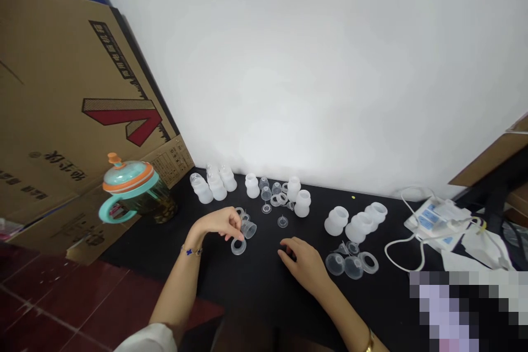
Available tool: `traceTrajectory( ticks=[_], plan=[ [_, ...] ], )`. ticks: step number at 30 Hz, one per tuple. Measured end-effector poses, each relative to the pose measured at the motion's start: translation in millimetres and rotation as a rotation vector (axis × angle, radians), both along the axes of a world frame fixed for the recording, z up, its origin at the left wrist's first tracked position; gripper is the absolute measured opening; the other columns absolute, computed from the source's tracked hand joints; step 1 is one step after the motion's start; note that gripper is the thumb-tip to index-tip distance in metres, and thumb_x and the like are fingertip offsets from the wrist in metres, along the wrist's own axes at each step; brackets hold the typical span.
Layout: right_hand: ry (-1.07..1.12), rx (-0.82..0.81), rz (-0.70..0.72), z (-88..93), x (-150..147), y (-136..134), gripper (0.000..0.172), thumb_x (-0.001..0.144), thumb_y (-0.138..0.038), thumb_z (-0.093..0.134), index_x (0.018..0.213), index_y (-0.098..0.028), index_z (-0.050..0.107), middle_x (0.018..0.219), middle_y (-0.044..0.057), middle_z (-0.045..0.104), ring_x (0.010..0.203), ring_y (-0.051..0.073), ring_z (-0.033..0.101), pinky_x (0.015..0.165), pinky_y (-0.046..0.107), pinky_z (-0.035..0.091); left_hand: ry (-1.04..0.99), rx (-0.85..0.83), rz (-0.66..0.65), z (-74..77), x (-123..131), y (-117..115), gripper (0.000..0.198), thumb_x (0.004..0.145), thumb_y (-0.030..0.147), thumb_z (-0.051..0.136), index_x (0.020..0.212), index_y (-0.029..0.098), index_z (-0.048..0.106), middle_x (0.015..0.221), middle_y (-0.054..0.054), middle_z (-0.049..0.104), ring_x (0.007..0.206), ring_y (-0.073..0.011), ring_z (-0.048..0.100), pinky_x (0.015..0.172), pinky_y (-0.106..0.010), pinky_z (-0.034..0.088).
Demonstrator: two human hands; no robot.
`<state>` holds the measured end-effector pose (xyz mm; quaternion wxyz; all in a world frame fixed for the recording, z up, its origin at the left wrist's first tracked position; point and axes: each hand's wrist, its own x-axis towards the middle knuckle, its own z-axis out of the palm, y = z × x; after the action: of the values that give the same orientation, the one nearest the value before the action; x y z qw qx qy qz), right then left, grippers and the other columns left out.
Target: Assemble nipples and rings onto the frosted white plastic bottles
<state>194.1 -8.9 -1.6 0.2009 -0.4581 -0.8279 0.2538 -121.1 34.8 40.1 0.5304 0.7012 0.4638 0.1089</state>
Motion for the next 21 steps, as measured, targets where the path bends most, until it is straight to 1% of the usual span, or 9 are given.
traceTrajectory(
  ticks=[4, 7, 10, 12, 14, 15, 17, 18, 21],
  plan=[
    [-0.022, -0.017, 0.015, -0.8, 0.2, 1.2, 0.019, 0.094, -0.033, 0.055, 0.103, -0.024, 0.069, 0.081, 0.002, 0.067, 0.072, 0.019, 0.064, 0.067, 0.029, 0.048, 0.036, -0.228, -0.077, -3.5, 1.5, -1.7, 0.034, 0.062, 0.049, 0.085, 0.067, 0.018, 0.073, 0.059, -0.003, 0.07, 0.047, -0.0127, 0.062, 0.047, -0.021, 0.048],
    [-0.036, -0.016, 0.023, -2.9, 0.4, 1.7, 0.02, 0.094, -0.034, 0.054, 0.104, -0.024, 0.069, 0.081, 0.002, 0.067, 0.072, 0.019, 0.064, 0.066, 0.029, 0.047, 0.014, -0.249, -0.104, -9.1, 5.1, -0.9, 0.034, 0.06, 0.047, 0.087, 0.073, 0.019, 0.074, 0.069, -0.003, 0.075, 0.059, -0.0155, 0.069, 0.052, -0.021, 0.05],
    [-0.044, -0.008, 0.026, -5.4, 0.4, 2.0, 0.021, 0.095, -0.034, 0.053, 0.105, -0.024, 0.069, 0.08, 0.002, 0.068, 0.072, 0.02, 0.064, 0.067, 0.03, 0.047, -0.024, -0.183, -0.164, -13.2, 11.6, 0.0, 0.035, 0.062, 0.047, 0.087, 0.08, 0.02, 0.074, 0.076, -0.004, 0.076, 0.067, -0.0172, 0.072, 0.055, -0.021, 0.05],
    [-0.041, -0.005, 0.025, -6.8, 0.3, 2.3, 0.023, 0.094, -0.035, 0.053, 0.105, -0.024, 0.07, 0.08, 0.002, 0.068, 0.072, 0.02, 0.064, 0.067, 0.03, 0.047, -0.058, -0.127, -0.19, -14.4, 18.3, 0.0, 0.038, 0.061, 0.048, 0.087, 0.083, 0.02, 0.074, 0.081, -0.004, 0.077, 0.074, -0.019, 0.073, 0.061, -0.024, 0.052],
    [-0.035, -0.002, 0.022, -8.0, 0.1, 2.7, 0.024, 0.094, -0.036, 0.053, 0.106, -0.024, 0.07, 0.08, 0.003, 0.069, 0.072, 0.02, 0.064, 0.067, 0.03, 0.048, -0.078, -0.069, -0.231, -14.6, 27.2, -0.5, 0.044, 0.06, 0.047, 0.089, 0.092, 0.021, 0.074, 0.086, -0.004, 0.077, 0.079, -0.0198, 0.073, 0.067, -0.025, 0.053],
    [-0.034, -0.002, 0.023, -8.4, 0.1, 3.0, 0.024, 0.094, -0.036, 0.053, 0.107, -0.024, 0.07, 0.081, 0.003, 0.069, 0.072, 0.02, 0.064, 0.067, 0.03, 0.048, -0.075, -0.035, -0.249, -14.4, 32.4, -1.2, 0.049, 0.058, 0.046, 0.09, 0.098, 0.022, 0.074, 0.087, -0.003, 0.077, 0.079, -0.0197, 0.073, 0.066, -0.025, 0.052],
    [-0.037, 0.0, 0.025, -9.0, -0.1, 3.5, 0.025, 0.094, -0.037, 0.053, 0.108, -0.025, 0.07, 0.081, 0.003, 0.069, 0.072, 0.02, 0.064, 0.067, 0.03, 0.047, -0.088, 0.038, -0.283, -13.8, 43.7, -3.2, 0.054, 0.062, 0.043, 0.088, 0.109, 0.024, 0.071, 0.095, -0.004, 0.077, 0.083, -0.0193, 0.072, 0.071, -0.026, 0.053],
    [-0.04, -0.001, 0.025, -9.2, -0.1, 3.8, 0.025, 0.094, -0.037, 0.054, 0.108, -0.025, 0.07, 0.081, 0.003, 0.069, 0.072, 0.02, 0.064, 0.066, 0.03, 0.047, -0.096, 0.083, -0.292, -13.5, 49.6, -4.7, 0.053, 0.063, 0.042, 0.088, 0.11, 0.024, 0.071, 0.097, -0.004, 0.076, 0.085, -0.0193, 0.071, 0.073, -0.027, 0.053],
    [-0.049, 0.002, 0.02, -9.7, -0.2, 4.4, 0.024, 0.093, -0.037, 0.054, 0.107, -0.026, 0.071, 0.081, 0.002, 0.069, 0.072, 0.021, 0.064, 0.065, 0.03, 0.046, -0.11, 0.24, -0.248, -14.2, 67.3, -10.6, 0.045, 0.072, 0.041, 0.083, 0.112, 0.024, 0.071, 0.102, -0.004, 0.075, 0.092, -0.0195, 0.07, 0.081, -0.029, 0.052]
  ],
)
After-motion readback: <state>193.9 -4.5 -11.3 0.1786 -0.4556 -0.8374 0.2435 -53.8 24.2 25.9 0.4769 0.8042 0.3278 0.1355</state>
